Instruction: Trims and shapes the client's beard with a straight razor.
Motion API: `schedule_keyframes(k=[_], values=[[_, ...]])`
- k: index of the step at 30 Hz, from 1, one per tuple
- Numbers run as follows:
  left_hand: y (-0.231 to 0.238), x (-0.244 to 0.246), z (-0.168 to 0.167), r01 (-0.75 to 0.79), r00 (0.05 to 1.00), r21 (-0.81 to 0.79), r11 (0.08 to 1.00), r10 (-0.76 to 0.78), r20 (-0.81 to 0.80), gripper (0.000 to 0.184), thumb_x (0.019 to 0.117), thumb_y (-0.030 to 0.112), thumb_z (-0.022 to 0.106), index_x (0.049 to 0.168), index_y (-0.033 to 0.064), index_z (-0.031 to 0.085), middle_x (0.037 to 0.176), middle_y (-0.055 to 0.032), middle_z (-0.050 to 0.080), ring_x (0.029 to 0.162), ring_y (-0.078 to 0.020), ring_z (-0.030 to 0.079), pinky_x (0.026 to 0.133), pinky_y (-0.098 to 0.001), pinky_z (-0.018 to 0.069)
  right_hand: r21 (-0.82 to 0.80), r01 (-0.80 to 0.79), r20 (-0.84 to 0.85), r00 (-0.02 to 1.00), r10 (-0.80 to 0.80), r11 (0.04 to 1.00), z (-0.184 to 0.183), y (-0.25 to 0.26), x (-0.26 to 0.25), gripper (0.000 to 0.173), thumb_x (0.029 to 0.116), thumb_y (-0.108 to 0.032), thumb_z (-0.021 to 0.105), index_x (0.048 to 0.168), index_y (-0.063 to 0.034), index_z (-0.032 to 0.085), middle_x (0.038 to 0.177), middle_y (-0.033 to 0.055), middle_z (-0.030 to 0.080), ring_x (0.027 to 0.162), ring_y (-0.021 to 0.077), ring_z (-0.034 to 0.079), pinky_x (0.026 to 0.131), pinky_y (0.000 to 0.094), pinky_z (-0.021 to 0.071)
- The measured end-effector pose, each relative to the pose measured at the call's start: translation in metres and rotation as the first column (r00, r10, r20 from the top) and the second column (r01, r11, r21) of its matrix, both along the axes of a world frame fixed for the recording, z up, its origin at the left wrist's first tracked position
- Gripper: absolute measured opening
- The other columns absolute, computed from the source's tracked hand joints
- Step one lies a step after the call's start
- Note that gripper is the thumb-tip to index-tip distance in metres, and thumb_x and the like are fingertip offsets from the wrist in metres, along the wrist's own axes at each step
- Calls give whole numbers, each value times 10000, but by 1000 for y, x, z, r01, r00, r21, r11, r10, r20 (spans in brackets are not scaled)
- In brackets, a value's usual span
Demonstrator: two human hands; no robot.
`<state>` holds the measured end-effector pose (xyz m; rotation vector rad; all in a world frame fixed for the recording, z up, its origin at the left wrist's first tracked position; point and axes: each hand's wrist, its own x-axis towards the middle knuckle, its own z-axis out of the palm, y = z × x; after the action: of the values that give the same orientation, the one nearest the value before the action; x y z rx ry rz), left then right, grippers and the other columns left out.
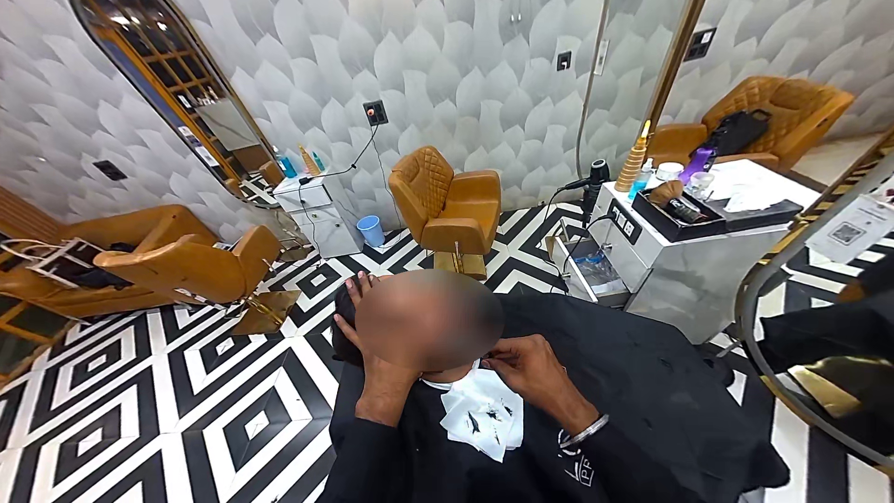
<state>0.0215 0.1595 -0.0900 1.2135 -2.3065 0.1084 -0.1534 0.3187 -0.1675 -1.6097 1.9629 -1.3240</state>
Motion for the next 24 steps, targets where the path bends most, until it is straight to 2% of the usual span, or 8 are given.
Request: schedule_keyframes(k=[5, 12, 21, 24], values=[[0, -2, 1, -6, 1000, 16, 1000, 6, 0, 1432, 627, 710, 820, 1614, -57, 120, 1706, -231, 74, 1581, -425, 22, 1163, -779, 36, 45, -5, -104, 995, 10, 999, 10, -8, -2, 96, 925, -244, 744, 983, -207, 811, 820, -76, 762, 723, 27, 713, 710, 317, 625], [-1, -1, 3, 4, 1000, 59, 998, -5, 14, 1339, 690, 577, 846, 1622, -41, 109, 1714, -209, 63, 1585, -413, 16, 1173, -766, 47, 68, -37, -190, 981, 49, 997, 7, -16, -1, 89, 916, -243, 741, 959, -223, 816, 765, -73, 739, 664, 48, 683, 651, 342, 592], [-1, 0, 4, 16, 1000, 68, 998, -17, 22, 1364, 675, 602, 854, 1622, -40, 112, 1712, -216, 62, 1584, -413, 30, 1169, -770, 71, 80, -43, -222, 973, 59, 996, 6, -19, -2, 93, 911, -245, 738, 951, -212, 816, 767, -64, 739, 675, 65, 688, 658, 360, 595], [0, -1, 5, 16, 1000, 84, 996, -18, 21, 1403, 644, 580, 892, 1624, -36, 100, 1715, -212, 44, 1584, -416, 16, 1171, -770, 63, 77, -48, -221, 973, 64, 996, 6, -20, -3, 94, 915, -237, 734, 950, -207, 816, 765, -58, 737, 672, 69, 685, 653, 367, 590]])
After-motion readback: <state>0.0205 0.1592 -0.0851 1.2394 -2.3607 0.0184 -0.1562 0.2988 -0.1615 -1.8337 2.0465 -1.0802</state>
